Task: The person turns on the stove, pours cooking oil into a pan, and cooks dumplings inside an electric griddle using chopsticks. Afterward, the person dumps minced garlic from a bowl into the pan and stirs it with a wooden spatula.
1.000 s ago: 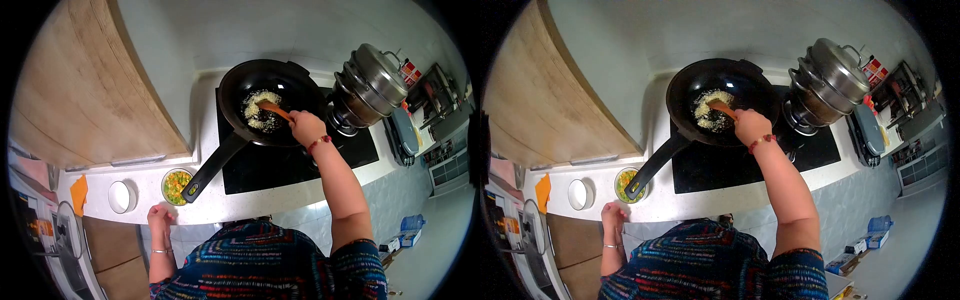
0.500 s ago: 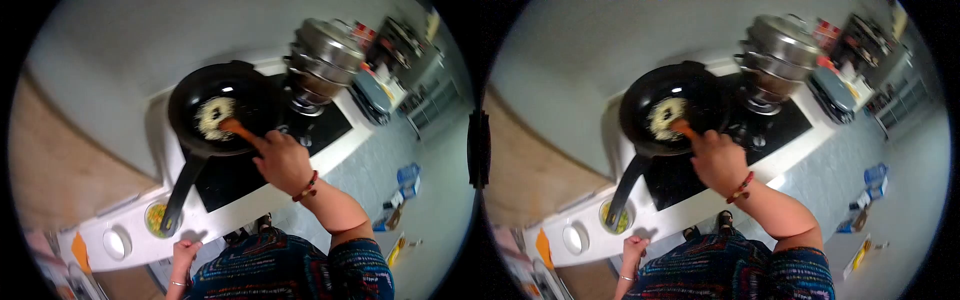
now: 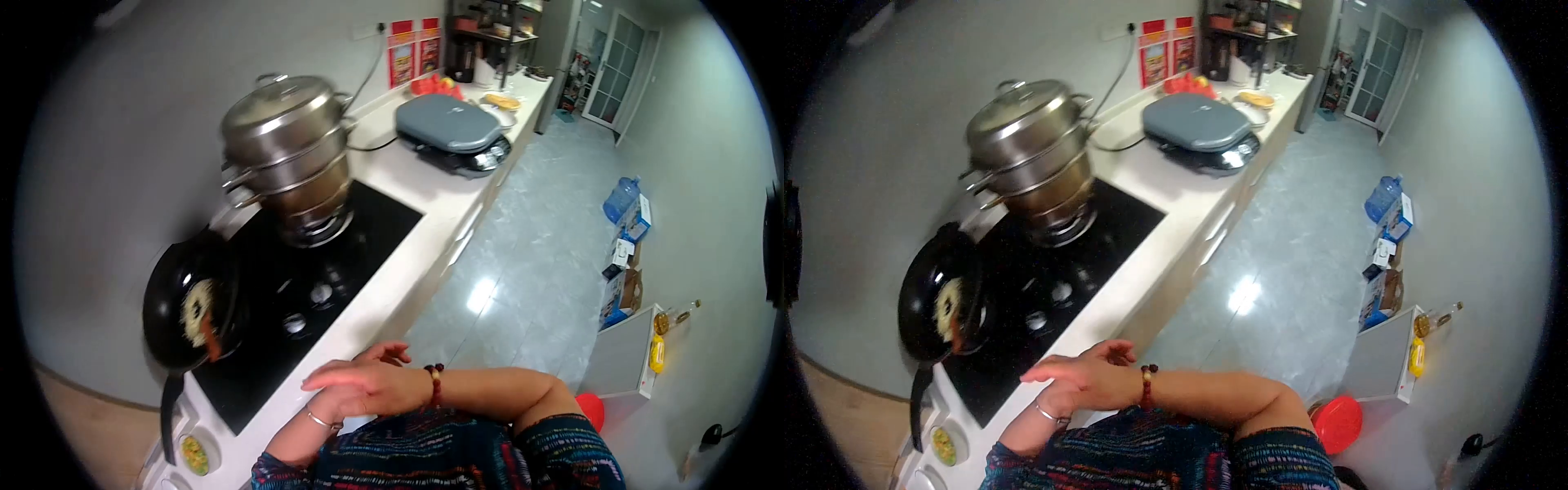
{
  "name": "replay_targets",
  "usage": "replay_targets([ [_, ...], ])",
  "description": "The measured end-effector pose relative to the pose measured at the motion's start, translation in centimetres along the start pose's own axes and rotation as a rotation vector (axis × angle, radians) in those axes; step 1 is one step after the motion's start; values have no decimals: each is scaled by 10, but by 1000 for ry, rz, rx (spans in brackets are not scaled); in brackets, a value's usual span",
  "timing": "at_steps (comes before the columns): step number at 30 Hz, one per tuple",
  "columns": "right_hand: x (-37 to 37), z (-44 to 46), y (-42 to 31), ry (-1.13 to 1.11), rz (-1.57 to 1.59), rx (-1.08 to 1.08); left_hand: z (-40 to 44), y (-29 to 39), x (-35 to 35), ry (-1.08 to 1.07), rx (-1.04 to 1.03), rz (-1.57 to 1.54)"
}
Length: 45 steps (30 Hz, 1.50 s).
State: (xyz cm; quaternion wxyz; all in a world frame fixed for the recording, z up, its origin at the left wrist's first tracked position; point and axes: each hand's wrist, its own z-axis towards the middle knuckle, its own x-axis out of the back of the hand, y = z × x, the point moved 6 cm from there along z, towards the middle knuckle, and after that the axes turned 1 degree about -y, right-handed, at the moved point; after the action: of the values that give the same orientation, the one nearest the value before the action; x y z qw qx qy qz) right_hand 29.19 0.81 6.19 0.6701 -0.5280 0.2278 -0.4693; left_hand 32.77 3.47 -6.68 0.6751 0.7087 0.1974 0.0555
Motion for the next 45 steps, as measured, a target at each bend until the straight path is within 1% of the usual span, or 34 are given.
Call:
replay_targets([
  [1,17,-21,-9,-1,-101,72,32,-1,-21,-67,40,-120],
  [2,39,-41,-14,16,-106,68,63,2,-45,-134,86,-242],
  [4,91,-82,-34,196,-130,198,115,19,-94,-179,49,-219],
  [5,111,-101,-44,229,-189,227,141,19,-120,-251,69,-369],
  [6,124,-117,-47,235,-190,215,165,24,-142,-321,86,-520],
  [8,162,-151,-58,418,-433,210,196,45,-177,-349,83,-516],
  [10,191,-183,-50,476,-455,192,216,53,-201,-360,111,-573],
  [12,225,-215,-36,679,-716,161,237,59,-214,-359,138,-615],
  [13,240,-227,-29,626,-820,37,248,60,-218,-357,153,-634],
  [14,255,-241,-26,622,-817,35,261,59,-220,-356,167,-654],
  [15,271,-253,-17,596,-1006,-124,268,46,-216,-558,203,-660],
  [16,288,-267,-5,559,-1193,-289,280,34,-207,-556,203,-666],
  [18,321,-291,13,575,-1242,-357,303,32,-201,-662,108,-385],
  [19,337,-300,22,580,-1276,-439,316,26,-190,-543,120,-268],
  [20,351,-306,31,583,-1306,-525,329,22,-178,-539,125,-282],
  [21,365,-303,29,601,-1265,-469,344,24,-167,-620,55,-277],
  [22,378,-299,32,582,-1253,-485,360,28,-161,-695,-16,-277],
  [23,387,-289,33,541,-1193,-392,381,42,-155,-593,-45,-388],
  [24,400,-279,33,505,-1132,-295,405,28,-143,-436,-1,-504],
  [25,415,-270,34,429,-1111,-266,423,19,-144,-426,76,-588],
  [26,438,-270,39,410,-1075,-287,443,17,-145,-414,158,-673],
  [27,464,-273,47,373,-1134,-408,456,38,-157,-564,99,-673],
  [28,485,-281,54,334,-1196,-522,465,47,-158,-614,201,-526],
  [30,533,-314,58,595,-1123,-559,494,50,-152,-576,171,-399],
  [31,549,-329,61,682,-1070,-641,506,35,-138,-455,220,-366],
  [32,562,-345,64,753,-1010,-631,514,28,-127,-435,235,-378],
  [34,583,-369,74,827,-879,-640,525,3,-94,-69,478,-628],
  [35,592,-378,81,830,-848,-650,529,-6,-84,81,460,-655],
  [36,603,-387,89,828,-818,-657,535,-12,-83,107,460,-660],
  [38,623,-403,107,809,-747,-640,544,-19,-70,365,355,-732],
  [39,635,-407,112,816,-690,-646,552,-18,-71,444,308,-737],
  [40,648,-411,119,820,-636,-648,557,-21,-72,477,290,-738],
  [42,680,-416,126,736,-666,-576,569,-31,-75,610,214,-809],
  [45,726,-413,123,609,-718,-428,583,-43,-77,763,104,-806],
])
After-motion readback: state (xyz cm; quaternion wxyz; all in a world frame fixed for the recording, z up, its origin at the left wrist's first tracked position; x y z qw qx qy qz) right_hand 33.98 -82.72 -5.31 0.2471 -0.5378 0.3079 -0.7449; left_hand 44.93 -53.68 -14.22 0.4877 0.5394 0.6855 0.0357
